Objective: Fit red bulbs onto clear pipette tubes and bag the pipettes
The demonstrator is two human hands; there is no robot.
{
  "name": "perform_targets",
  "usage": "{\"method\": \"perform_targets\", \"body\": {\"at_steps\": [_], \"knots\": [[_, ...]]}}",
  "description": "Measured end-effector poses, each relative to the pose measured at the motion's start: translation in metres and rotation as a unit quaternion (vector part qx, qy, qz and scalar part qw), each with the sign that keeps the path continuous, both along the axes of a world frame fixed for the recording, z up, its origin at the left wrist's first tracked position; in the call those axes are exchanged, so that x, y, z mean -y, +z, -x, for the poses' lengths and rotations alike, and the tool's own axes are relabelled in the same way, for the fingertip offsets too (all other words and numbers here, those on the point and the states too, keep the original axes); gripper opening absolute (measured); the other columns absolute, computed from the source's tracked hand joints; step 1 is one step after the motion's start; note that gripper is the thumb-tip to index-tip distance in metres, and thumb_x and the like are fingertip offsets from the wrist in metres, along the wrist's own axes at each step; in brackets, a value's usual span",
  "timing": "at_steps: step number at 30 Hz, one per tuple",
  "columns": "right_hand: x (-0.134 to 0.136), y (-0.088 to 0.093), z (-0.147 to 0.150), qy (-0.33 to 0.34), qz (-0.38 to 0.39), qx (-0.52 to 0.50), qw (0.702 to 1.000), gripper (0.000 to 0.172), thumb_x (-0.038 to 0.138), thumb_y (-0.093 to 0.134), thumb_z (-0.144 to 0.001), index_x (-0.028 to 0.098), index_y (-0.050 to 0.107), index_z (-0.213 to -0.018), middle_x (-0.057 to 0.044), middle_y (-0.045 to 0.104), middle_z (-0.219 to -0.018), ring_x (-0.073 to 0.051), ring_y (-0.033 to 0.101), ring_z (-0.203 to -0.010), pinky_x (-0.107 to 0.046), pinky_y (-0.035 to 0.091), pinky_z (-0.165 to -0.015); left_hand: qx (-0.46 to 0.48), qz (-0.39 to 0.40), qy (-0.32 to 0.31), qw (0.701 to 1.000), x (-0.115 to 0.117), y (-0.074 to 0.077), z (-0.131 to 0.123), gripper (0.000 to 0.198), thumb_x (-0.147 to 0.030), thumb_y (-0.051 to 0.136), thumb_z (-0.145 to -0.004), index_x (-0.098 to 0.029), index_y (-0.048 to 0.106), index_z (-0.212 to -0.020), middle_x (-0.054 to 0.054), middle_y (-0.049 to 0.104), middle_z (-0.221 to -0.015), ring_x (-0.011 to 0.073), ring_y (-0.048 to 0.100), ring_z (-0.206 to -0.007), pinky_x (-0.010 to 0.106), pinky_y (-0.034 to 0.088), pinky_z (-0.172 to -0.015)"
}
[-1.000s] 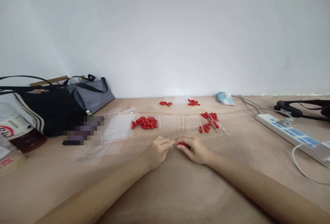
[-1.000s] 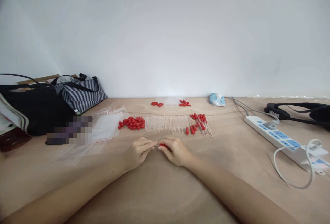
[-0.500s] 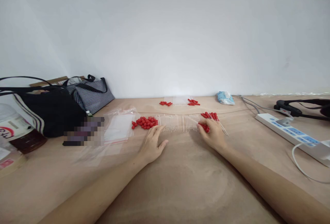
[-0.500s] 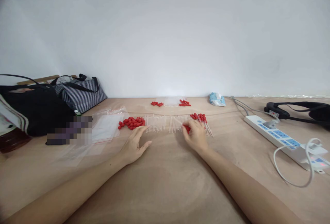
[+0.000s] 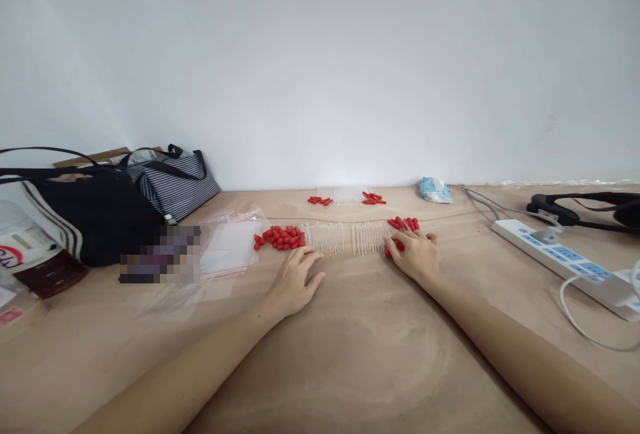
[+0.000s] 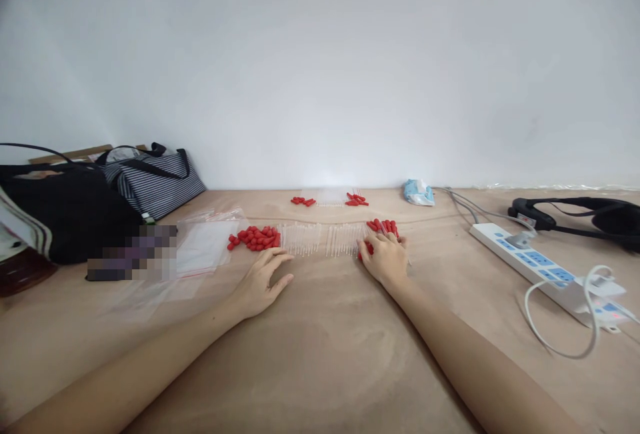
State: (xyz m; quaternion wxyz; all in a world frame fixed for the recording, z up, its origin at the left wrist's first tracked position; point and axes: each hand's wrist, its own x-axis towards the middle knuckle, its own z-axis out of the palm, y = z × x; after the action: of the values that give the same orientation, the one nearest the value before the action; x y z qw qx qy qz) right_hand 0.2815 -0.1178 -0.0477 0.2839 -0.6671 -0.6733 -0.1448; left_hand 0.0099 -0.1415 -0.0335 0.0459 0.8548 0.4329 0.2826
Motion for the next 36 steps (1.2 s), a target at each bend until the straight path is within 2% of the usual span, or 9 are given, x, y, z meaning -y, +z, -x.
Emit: {"method": "perform_targets", "body": {"at_steps": [5, 9, 14, 19, 23, 26, 29, 31, 36], "knots": [[-0.016, 0.006, -0.013, -0.039, -0.002, -0.041, 0.998, 0.031, 0.038, 0.040, -0.080, 0.021, 0.064, -0.090, -0.008, 0.064, -0.085, -0.024, 0.047, -0.087, -0.037, 0.023, -0.076, 0.000, -0.009, -0.003, 1.000, 0.001, 0.001, -0.001, 0.024, -0.021, 0.049, -0.079, -0.018, 0.053, -0.102, 0.010, 0.048, -0.108, 0.0237, 0.045, -0.103, 0.043, 0.040, -0.088], [-0.040, 0.012, -0.025, -0.084, 0.069, -0.025, 0.994, 0.027, 0.026, 0.041, -0.078, 0.023, 0.066, -0.087, -0.009, 0.062, -0.087, -0.024, 0.046, -0.089, -0.038, 0.025, -0.073, -0.004, -0.009, -0.003, 1.000, 0.001, 0.001, -0.001, 0.020, -0.021, 0.050, -0.078, -0.018, 0.055, -0.098, 0.009, 0.048, -0.107, 0.0236, 0.046, -0.102, 0.043, 0.040, -0.088], [-0.061, 0.015, -0.026, -0.088, 0.143, 0.021, 0.986, 0.025, 0.026, 0.044, -0.077, 0.023, 0.067, -0.087, -0.011, 0.061, -0.093, -0.026, 0.045, -0.093, -0.040, 0.026, -0.075, -0.007, -0.014, -0.003, 1.000, 0.002, 0.000, 0.000, 0.017, -0.020, 0.050, -0.078, -0.018, 0.057, -0.094, 0.009, 0.048, -0.107, 0.0238, 0.045, -0.102, 0.043, 0.039, -0.087], [-0.072, 0.017, -0.022, -0.104, 0.188, 0.036, 0.976, 0.024, 0.025, 0.048, -0.075, 0.021, 0.066, -0.089, -0.011, 0.060, -0.095, -0.026, 0.046, -0.096, -0.040, 0.027, -0.077, -0.007, -0.055, 0.011, 0.998, 0.000, 0.001, -0.006, 0.013, -0.021, 0.053, -0.076, -0.019, 0.060, -0.087, 0.007, 0.051, -0.098, 0.0227, 0.046, -0.094, 0.041, 0.039, -0.083], [-0.076, 0.018, -0.020, -0.117, 0.189, 0.038, 0.974, 0.025, 0.024, 0.048, -0.075, 0.016, 0.065, -0.090, -0.014, 0.060, -0.096, -0.028, 0.047, -0.096, -0.040, 0.028, -0.077, -0.029, -0.086, 0.071, 0.993, -0.017, 0.005, -0.032, 0.012, -0.029, 0.056, -0.076, -0.020, 0.063, -0.078, 0.007, 0.053, -0.098, 0.0257, 0.044, -0.094, 0.045, 0.036, -0.080], [-0.078, 0.017, -0.017, -0.123, 0.188, 0.043, 0.974, 0.025, 0.022, 0.045, -0.076, 0.012, 0.064, -0.090, -0.017, 0.060, -0.096, -0.028, 0.048, -0.095, -0.040, 0.028, -0.077, -0.049, -0.077, 0.119, 0.989, -0.038, 0.011, -0.060, 0.017, -0.034, 0.060, -0.072, -0.018, 0.064, -0.076, 0.010, 0.051, -0.104, 0.0289, 0.042, -0.098, 0.046, 0.033, -0.082], [-0.079, 0.017, -0.013, -0.122, 0.184, 0.050, 0.974, 0.025, 0.017, 0.042, -0.076, 0.009, 0.064, -0.088, -0.018, 0.060, -0.096, -0.027, 0.049, -0.094, -0.039, 0.028, -0.077, -0.063, -0.031, 0.167, 0.983, -0.058, 0.017, -0.086, 0.025, -0.040, 0.061, -0.068, -0.016, 0.065, -0.073, 0.013, 0.048, -0.109, 0.0306, 0.038, -0.104, 0.045, 0.030, -0.084], [-0.079, 0.017, -0.012, -0.120, 0.182, 0.052, 0.975, 0.026, 0.015, 0.041, -0.076, 0.009, 0.064, -0.087, -0.019, 0.060, -0.096, -0.027, 0.049, -0.095, -0.039, 0.028, -0.077, -0.090, 0.028, 0.207, 0.974, -0.067, 0.020, -0.100, 0.031, -0.045, 0.060, -0.066, -0.015, 0.065, -0.073, 0.014, 0.047, -0.112, 0.0310, 0.036, -0.106, 0.044, 0.028, -0.087], [-0.070, 0.020, -0.011, -0.116, 0.171, 0.045, 0.977, 0.027, 0.019, 0.039, -0.078, 0.012, 0.063, -0.088, -0.016, 0.060, -0.096, -0.027, 0.049, -0.094, -0.038, 0.027, -0.076, -0.114, 0.106, 0.264, 0.952, -0.081, 0.023, -0.116, 0.041, -0.043, 0.059, -0.063, -0.009, 0.065, -0.085, 0.019, 0.049, -0.109, 0.0329, 0.036, -0.105, 0.043, 0.028, -0.086]]}}
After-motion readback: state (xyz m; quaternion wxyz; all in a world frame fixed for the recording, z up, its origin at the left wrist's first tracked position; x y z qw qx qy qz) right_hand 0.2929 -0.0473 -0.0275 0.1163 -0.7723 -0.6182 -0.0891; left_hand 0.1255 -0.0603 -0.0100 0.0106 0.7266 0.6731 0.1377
